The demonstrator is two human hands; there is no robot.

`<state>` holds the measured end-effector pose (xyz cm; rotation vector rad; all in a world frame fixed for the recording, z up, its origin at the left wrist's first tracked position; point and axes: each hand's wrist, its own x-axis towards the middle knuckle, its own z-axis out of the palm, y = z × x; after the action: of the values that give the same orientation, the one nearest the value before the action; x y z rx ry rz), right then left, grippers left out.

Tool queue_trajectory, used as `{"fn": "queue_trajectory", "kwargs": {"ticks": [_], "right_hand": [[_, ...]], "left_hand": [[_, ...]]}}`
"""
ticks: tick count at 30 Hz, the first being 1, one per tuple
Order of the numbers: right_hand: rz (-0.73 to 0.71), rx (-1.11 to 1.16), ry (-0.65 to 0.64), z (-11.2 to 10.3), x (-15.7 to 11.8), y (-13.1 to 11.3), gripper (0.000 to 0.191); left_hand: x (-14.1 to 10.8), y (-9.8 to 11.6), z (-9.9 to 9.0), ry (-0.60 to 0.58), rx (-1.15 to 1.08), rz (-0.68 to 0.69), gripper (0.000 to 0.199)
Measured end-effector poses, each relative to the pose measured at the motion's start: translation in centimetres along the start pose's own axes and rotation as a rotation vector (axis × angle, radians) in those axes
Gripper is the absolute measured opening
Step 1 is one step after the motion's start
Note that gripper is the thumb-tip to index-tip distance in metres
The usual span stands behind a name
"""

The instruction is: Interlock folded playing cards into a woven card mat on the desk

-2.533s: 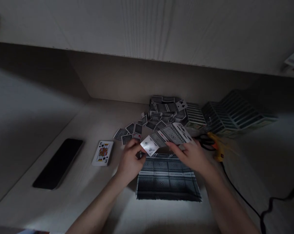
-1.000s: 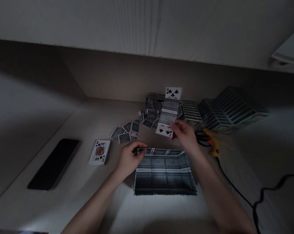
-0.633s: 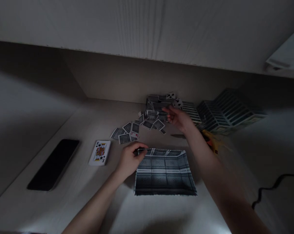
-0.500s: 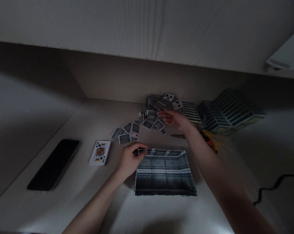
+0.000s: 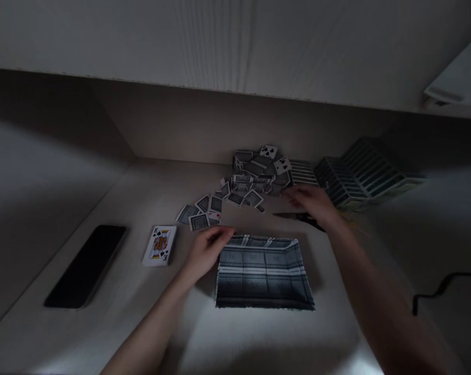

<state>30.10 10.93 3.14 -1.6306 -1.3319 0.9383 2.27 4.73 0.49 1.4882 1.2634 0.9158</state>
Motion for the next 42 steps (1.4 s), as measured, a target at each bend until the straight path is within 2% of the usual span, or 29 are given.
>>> {"fn": "queue_trajectory", "kwargs": {"ticks": [2,3,5,6,9,12,17,21,24,29,33,38,42], "right_hand": [[0.004,0.025,-0.026,-0.3,-1.5,0.7,0.027],[0.002,0.039,-0.056,-0.3,-2.3,1.1,0.028],[-0.028,0.019,-0.117,0.1,-4.0,1.5,0.034],[-0.046,-0.002,-0.13,0.4,-4.8,1.7,0.037],[-0.108,-0.117,-0.182,1.5,-6.5,1.8,0.038],[-0.156,-0.193,-0.196,2.3,-7.4,1.9,0.034],[-0.132,-0.166,-0.221,2.3,-8.4,1.8,0.029],[-0.173,-0.144,-0.299,1.7,-9.4,1.3,0.026],[-0.226,-0.241,-0.328,1.7,-9.4,1.8,0.022],[-0.249,-0.337,-0.259,2.3,-7.4,3.4,0.024],[-0.244,-0.372,-0.09,2.6,-4.7,3.2,0.025],[-0.309,-0.386,-0.048,3.2,-1.0,2.1,0.026],[-0.347,-0.322,-0.072,3.3,-0.2,1.2,0.033]], "left_hand": [[0.0,0.4,-1.6,0.113,0.159,0.053,0.033],[-0.1,0.5,-2.4,0.21,0.307,0.052,0.034],[-0.3,0.5,-4.0,0.384,0.679,-0.01,0.039],[-0.4,0.4,-4.5,0.404,0.845,-0.055,0.041],[-0.7,0.0,-4.8,0.335,1.187,-0.185,0.04],[-0.9,-0.1,-4.0,0.224,1.352,-0.227,0.032],[-0.7,0.5,-3.5,0.141,1.409,-0.28,0.034],[-0.5,0.5,-3.6,0.156,1.415,-0.285,0.034],[-0.4,0.3,-3.5,0.181,1.408,-0.292,0.034],[-0.3,0.0,-3.3,0.216,1.419,-0.27,0.035],[-0.3,0.3,-3.6,0.226,1.426,-0.272,0.035],[-0.5,0.8,-4.6,0.188,1.428,-0.216,0.028],[-1.1,0.7,-5.0,0.151,1.448,-0.2,0.027]]}}
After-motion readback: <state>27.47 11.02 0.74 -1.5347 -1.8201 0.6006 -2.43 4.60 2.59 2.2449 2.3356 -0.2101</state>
